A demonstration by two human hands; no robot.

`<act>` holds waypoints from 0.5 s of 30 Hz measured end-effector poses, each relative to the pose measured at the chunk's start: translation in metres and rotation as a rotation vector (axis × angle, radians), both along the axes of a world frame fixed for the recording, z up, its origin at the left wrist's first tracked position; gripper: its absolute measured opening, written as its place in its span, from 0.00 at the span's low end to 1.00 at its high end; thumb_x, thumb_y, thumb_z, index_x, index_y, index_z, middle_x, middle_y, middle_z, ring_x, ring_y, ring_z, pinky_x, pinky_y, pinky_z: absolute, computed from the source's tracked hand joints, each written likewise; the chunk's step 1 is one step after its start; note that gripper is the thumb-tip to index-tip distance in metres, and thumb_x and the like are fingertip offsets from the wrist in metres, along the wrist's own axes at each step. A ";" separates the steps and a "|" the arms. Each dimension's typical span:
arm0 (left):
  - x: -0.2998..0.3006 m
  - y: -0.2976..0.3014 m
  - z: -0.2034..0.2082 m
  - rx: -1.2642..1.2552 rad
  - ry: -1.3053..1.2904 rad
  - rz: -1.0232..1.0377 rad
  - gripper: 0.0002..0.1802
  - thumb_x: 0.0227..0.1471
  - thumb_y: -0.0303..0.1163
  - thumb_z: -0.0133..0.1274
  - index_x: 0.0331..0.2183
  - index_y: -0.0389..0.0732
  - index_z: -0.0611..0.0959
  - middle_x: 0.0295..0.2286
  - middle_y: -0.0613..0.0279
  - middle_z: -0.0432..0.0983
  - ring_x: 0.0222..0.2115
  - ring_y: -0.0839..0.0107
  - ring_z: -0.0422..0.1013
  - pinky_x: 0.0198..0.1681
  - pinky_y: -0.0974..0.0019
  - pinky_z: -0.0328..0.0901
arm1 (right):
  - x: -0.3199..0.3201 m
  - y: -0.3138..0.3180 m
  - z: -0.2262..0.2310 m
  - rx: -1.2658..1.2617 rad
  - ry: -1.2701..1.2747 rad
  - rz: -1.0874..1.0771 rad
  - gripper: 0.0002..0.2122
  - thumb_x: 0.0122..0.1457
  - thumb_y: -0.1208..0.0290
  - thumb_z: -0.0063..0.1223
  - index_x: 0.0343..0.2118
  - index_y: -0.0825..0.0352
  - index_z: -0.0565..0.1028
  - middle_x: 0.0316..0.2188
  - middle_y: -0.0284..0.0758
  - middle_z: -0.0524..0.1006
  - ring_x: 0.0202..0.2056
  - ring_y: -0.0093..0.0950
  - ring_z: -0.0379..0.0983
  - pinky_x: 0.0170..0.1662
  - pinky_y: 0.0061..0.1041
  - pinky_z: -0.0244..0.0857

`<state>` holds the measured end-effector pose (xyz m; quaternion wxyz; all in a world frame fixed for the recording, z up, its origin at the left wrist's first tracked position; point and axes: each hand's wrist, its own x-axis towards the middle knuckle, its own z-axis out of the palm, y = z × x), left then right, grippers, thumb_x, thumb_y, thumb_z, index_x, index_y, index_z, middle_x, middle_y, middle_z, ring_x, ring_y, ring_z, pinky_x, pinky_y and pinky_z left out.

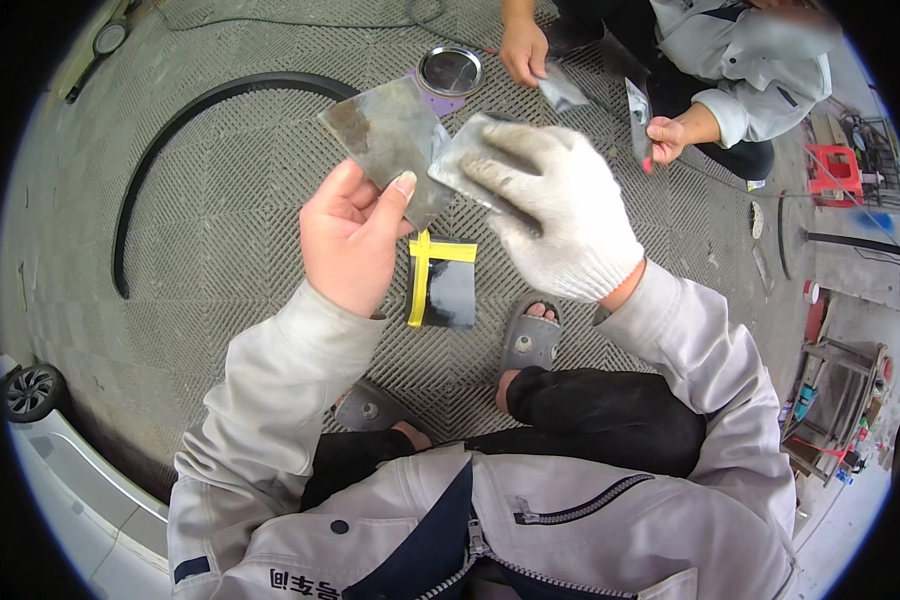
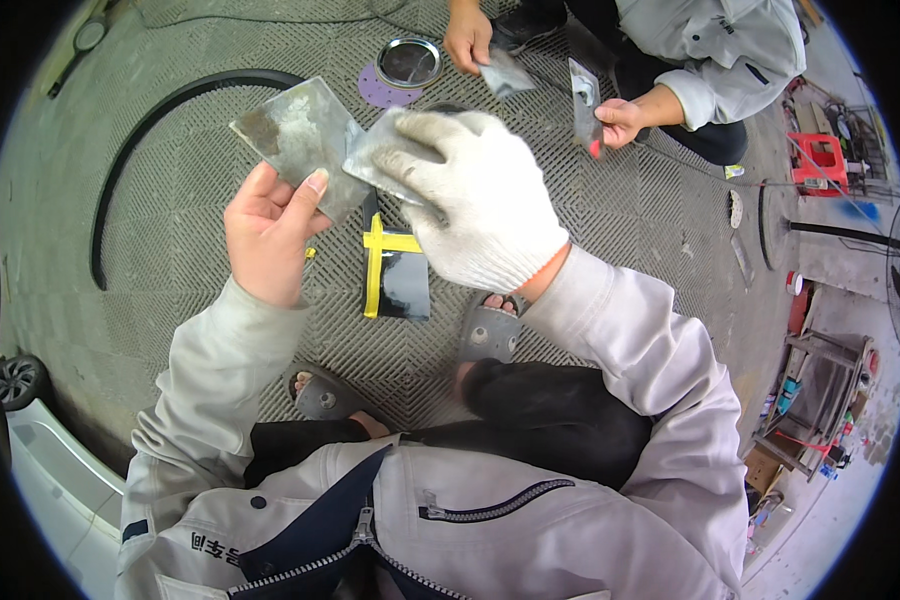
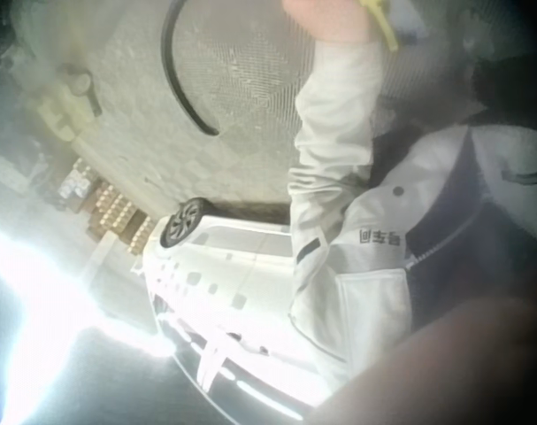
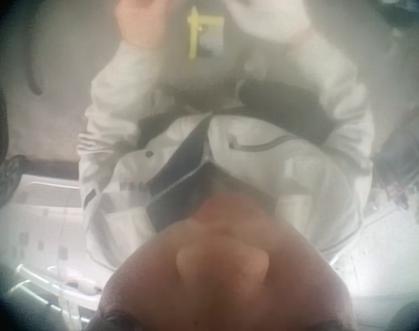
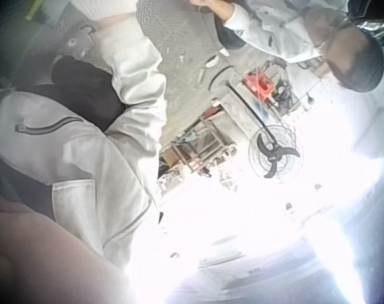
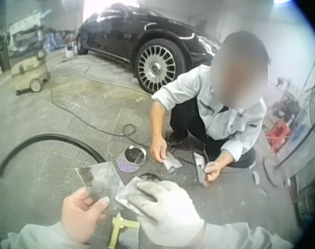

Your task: The person applies a grey compound from a small packet onto a black rectangular panel using a small metal spatula. They spread the compound evenly across the surface of the panel, which is marked with yellow tape.

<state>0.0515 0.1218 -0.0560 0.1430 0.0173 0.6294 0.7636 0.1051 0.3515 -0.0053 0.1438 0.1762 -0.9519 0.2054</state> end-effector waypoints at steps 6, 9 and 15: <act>-0.010 -0.015 -0.037 0.009 0.181 0.075 0.10 0.68 0.26 0.65 0.49 0.37 0.86 0.40 0.67 0.86 0.38 0.80 0.80 0.39 0.72 0.75 | 0.002 0.023 -0.023 -0.115 -0.268 0.156 0.22 0.54 0.77 0.66 0.55 0.63 0.88 0.59 0.44 0.82 0.56 0.46 0.80 0.63 0.43 0.74; -0.046 -0.053 -0.121 -0.014 0.130 0.206 0.11 0.67 0.26 0.67 0.49 0.38 0.86 0.41 0.66 0.86 0.39 0.77 0.80 0.42 0.71 0.75 | 0.006 0.050 -0.033 -0.465 -0.493 0.091 0.25 0.58 0.74 0.64 0.61 0.65 0.84 0.60 0.45 0.81 0.62 0.41 0.78 0.69 0.40 0.71; -0.029 -0.201 -0.335 -0.501 -0.481 0.388 0.28 0.59 0.28 0.75 0.57 0.35 0.83 0.35 0.65 0.83 0.30 0.72 0.79 0.28 0.63 0.74 | 0.031 0.084 -0.064 -0.889 -0.842 -0.060 0.26 0.67 0.64 0.62 0.67 0.67 0.81 0.61 0.35 0.83 0.46 0.20 0.75 0.52 0.25 0.72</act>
